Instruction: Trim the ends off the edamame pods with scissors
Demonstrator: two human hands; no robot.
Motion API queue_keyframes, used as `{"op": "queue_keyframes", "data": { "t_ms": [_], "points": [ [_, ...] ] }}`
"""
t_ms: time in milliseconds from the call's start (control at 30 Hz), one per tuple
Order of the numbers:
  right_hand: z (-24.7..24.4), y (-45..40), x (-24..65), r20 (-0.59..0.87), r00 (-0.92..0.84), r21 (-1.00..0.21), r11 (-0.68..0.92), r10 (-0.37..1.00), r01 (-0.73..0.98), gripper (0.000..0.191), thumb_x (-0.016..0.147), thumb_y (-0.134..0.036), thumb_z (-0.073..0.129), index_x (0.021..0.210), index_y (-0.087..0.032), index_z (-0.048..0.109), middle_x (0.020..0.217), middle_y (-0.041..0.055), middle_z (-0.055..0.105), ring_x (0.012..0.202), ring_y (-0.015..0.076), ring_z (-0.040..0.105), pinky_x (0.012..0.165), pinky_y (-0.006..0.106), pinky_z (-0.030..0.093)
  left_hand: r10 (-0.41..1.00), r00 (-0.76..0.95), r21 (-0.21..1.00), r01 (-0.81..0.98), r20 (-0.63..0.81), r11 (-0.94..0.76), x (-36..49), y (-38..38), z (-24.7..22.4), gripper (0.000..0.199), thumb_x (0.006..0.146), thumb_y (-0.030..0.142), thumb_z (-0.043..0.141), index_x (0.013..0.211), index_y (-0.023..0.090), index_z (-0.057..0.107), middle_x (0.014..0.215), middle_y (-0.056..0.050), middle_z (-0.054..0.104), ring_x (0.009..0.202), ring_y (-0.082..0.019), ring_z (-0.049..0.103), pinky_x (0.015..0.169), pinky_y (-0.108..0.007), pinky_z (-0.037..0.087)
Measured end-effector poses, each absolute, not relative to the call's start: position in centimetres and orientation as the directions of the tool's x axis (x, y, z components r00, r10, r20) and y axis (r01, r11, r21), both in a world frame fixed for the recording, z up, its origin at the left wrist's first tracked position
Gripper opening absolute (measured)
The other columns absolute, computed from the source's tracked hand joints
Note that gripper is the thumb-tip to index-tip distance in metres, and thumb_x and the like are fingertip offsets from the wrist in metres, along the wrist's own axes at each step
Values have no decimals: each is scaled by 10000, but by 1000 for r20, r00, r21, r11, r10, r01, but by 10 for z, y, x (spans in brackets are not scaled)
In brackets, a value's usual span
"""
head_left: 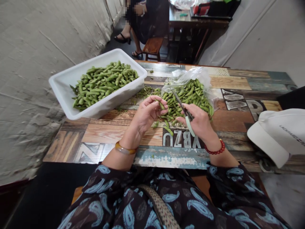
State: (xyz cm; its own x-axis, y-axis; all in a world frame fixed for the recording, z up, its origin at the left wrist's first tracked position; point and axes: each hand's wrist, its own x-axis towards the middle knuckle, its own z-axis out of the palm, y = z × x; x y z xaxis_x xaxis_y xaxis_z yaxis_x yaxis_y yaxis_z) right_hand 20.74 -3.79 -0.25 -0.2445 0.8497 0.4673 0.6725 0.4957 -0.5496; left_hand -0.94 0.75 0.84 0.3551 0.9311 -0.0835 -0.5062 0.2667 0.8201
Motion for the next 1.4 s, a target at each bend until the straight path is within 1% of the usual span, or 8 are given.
{"op": "queue_keyframes", "data": {
  "t_ms": [100, 200, 333, 467, 633, 733, 900, 1400],
  "points": [
    [-2, -35, 209, 488, -192, -559, 474, 851, 681, 501, 883, -534, 650, 1245, -189, 642, 920, 94, 698, 851, 256, 667, 822, 397, 558, 913, 397, 912, -335, -90, 236, -14, 9, 9, 152, 784, 259, 684, 893, 165, 633, 723, 16, 612, 618, -99, 594, 614, -234, 525],
    [-4, -34, 210, 486, -190, -564, 472, 853, 678, 516, 884, -560, 635, 1241, -189, 646, 930, 98, 710, 865, 257, 673, 832, 401, 560, 871, 490, 999, 46, -10, -15, -16, 9, 7, 113, 805, 255, 654, 841, 147, 660, 606, 42, 503, 514, -67, 428, 509, -194, 353],
    [-5, -33, 210, 497, -198, -551, 483, 845, 680, 522, 889, -573, 621, 1233, -181, 650, 932, 97, 720, 857, 248, 676, 831, 403, 563, 757, 654, 798, 455, 3, -396, -16, 7, 3, 125, 801, 180, 610, 851, 157, 722, 599, 30, 527, 552, -93, 432, 542, -228, 304],
    [-6, -33, 209, 521, -200, -536, 500, 830, 680, 510, 896, -561, 618, 1218, -168, 655, 924, 99, 722, 843, 240, 680, 815, 391, 565, 707, 707, 548, 599, -20, -584, -15, 5, -2, 237, 790, 117, 576, 927, 197, 752, 835, -35, 694, 714, -147, 572, 630, -260, 365],
    [-6, -32, 209, 530, -206, -538, 514, 823, 669, 491, 894, -542, 633, 1220, -175, 650, 927, 98, 721, 851, 242, 685, 810, 388, 567, 716, 698, 549, 589, 25, -593, -13, 6, -6, 164, 789, 112, 584, 863, 177, 715, 838, -47, 650, 750, -162, 564, 656, -268, 385],
    [-4, -33, 209, 532, -210, -537, 518, 821, 666, 481, 892, -520, 646, 1225, -172, 647, 921, 95, 714, 862, 245, 684, 815, 387, 566, 778, 613, 732, 466, 139, -497, -13, 9, -4, 28, 771, 145, 645, 797, 154, 653, 811, -28, 598, 746, -141, 537, 668, -251, 395],
    [-2, -34, 210, 521, -223, -560, 527, 824, 639, 492, 865, -482, 697, 1238, -168, 634, 951, 92, 687, 713, 194, 643, 696, 347, 573, 889, 442, 972, 132, 116, -192, -13, 9, 3, 161, 780, 265, 706, 835, 144, 615, 737, 8, 579, 656, -100, 497, 615, -223, 387],
    [-7, -38, 204, 411, -418, -536, 586, 810, 608, 626, 801, -431, 776, 1340, -199, 558, 1140, 130, 641, 1017, 290, 649, 896, 444, 561, 909, 408, 996, -17, 85, -86, -6, 1, 4, 240, 750, 349, 780, 826, 130, 715, 848, -67, 706, 772, -159, 629, 707, -269, 505]
  ]
}}
